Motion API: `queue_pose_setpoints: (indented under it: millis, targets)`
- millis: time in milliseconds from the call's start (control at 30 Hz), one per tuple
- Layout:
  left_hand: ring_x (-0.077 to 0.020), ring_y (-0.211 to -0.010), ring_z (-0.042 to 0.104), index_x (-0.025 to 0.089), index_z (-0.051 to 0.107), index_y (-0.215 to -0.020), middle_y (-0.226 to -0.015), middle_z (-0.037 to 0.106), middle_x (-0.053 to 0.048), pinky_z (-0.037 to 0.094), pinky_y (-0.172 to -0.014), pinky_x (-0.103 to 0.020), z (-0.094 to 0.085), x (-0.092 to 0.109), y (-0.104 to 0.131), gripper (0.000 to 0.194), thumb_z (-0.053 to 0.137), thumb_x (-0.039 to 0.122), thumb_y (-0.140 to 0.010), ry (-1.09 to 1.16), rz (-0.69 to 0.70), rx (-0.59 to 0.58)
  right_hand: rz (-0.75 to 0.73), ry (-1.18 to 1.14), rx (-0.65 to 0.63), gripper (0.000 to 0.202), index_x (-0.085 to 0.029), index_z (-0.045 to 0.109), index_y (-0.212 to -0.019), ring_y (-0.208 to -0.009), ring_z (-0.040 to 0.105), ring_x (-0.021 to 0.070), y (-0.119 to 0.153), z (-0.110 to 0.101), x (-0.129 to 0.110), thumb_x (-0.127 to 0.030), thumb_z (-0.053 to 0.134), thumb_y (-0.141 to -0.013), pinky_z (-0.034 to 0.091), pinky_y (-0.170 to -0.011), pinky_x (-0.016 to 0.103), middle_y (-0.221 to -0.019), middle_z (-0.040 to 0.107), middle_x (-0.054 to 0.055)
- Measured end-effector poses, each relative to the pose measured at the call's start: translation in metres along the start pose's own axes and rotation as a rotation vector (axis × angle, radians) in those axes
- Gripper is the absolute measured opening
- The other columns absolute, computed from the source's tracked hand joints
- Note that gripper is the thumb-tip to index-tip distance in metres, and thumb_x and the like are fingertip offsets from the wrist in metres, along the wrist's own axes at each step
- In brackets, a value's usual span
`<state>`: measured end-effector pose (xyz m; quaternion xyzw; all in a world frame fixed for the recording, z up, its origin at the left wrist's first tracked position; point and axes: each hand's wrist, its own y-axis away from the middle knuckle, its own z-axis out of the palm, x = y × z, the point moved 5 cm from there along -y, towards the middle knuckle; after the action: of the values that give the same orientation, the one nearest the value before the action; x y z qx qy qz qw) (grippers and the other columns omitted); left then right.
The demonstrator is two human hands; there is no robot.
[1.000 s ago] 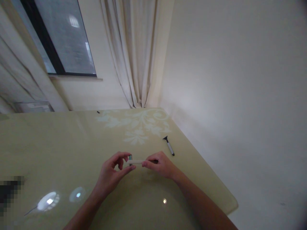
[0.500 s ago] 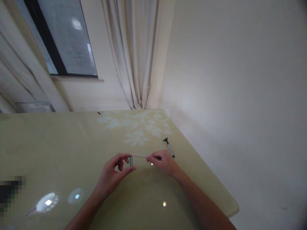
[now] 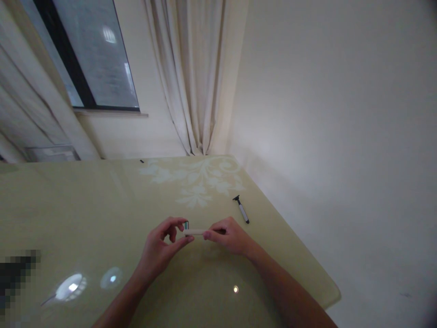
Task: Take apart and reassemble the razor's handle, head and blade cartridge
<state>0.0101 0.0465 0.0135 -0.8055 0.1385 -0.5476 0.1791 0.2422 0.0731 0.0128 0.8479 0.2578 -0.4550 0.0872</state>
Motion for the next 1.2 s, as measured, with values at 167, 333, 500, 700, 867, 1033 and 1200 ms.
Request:
queue_pose_setpoints:
  millis: [167,333,500,700,867,1033,1200]
  targets:
    - [-0.0105,-0.059,0.052,0.024,0.076,-0.107,-0.08,0.067,0.003,0.048,-0.059,-0.022,0.002,0.001,0.001,0.034,0.087,0.035,-0.077,-0.005,0.021,-0.025,0.0,0.076,0.12,0.056,-0.013,0.08,-0.075,-0.055,0.037,0.0098,-0.001,-0.009,0.0,-0.059,0.06,-0.098,0.023,-0.055,0.027,-0.055,0.042,-0.004]
    - [-0.0106,-0.059,0.053,0.023,0.076,-0.107,-0.08,0.068,0.003,0.048,-0.059,-0.022,0.001,0.004,-0.001,0.033,0.087,0.035,-0.078,-0.014,0.042,-0.014,-0.024,-0.013,-0.018,0.056,-0.013,0.084,-0.085,-0.054,0.035,0.0096,-0.002,-0.002,-0.002,-0.063,0.061,-0.096,0.023,-0.053,0.026,-0.055,0.042,-0.005]
    - [-0.0098,-0.058,0.052,0.024,0.076,-0.105,-0.079,0.067,0.004,0.047,-0.058,-0.022,0.0,0.007,-0.003,0.032,0.087,0.033,-0.076,0.001,0.067,-0.003,-0.036,-0.003,0.061,0.056,-0.013,0.086,-0.086,-0.054,0.036,0.0095,-0.005,-0.007,0.001,-0.063,0.063,-0.095,0.023,-0.053,0.026,-0.054,0.044,-0.004]
    - [-0.0096,-0.058,0.052,0.024,0.076,-0.105,-0.079,0.066,0.004,0.048,-0.059,-0.022,0.001,0.007,-0.003,0.034,0.088,0.035,-0.075,-0.002,0.062,0.032,-0.054,-0.052,0.052,0.058,-0.013,0.086,-0.089,-0.052,0.035,0.0091,-0.008,-0.007,-0.002,-0.065,0.062,-0.095,0.023,-0.052,0.026,-0.053,0.043,-0.004]
    - [-0.01,-0.058,0.053,0.024,0.075,-0.105,-0.079,0.066,0.004,0.049,-0.06,-0.022,0.001,0.007,-0.003,0.034,0.087,0.038,-0.076,0.015,0.057,0.039,-0.077,-0.065,0.075,0.059,-0.012,0.087,-0.09,-0.052,0.036,0.0093,-0.01,-0.01,-0.004,-0.066,0.063,-0.094,0.023,-0.052,0.026,-0.053,0.045,-0.004]
    - [-0.01,-0.058,0.052,0.024,0.076,-0.105,-0.077,0.065,0.004,0.049,-0.06,-0.022,0.0,0.009,-0.004,0.035,0.088,0.037,-0.075,-0.02,0.08,0.026,-0.075,-0.022,0.138,0.06,-0.012,0.086,-0.086,-0.053,0.035,0.0096,-0.011,-0.011,-0.002,-0.066,0.061,-0.095,0.023,-0.053,0.026,-0.052,0.042,-0.004]
    - [-0.0105,-0.059,0.052,0.024,0.076,-0.104,-0.078,0.066,0.003,0.048,-0.059,-0.023,-0.004,0.007,-0.007,0.034,0.088,0.037,-0.075,0.012,0.041,0.056,-0.089,-0.039,0.05,0.056,-0.014,0.086,-0.09,-0.052,0.036,0.0097,-0.012,-0.007,-0.003,-0.064,0.062,-0.094,0.023,-0.052,0.026,-0.053,0.046,-0.004]
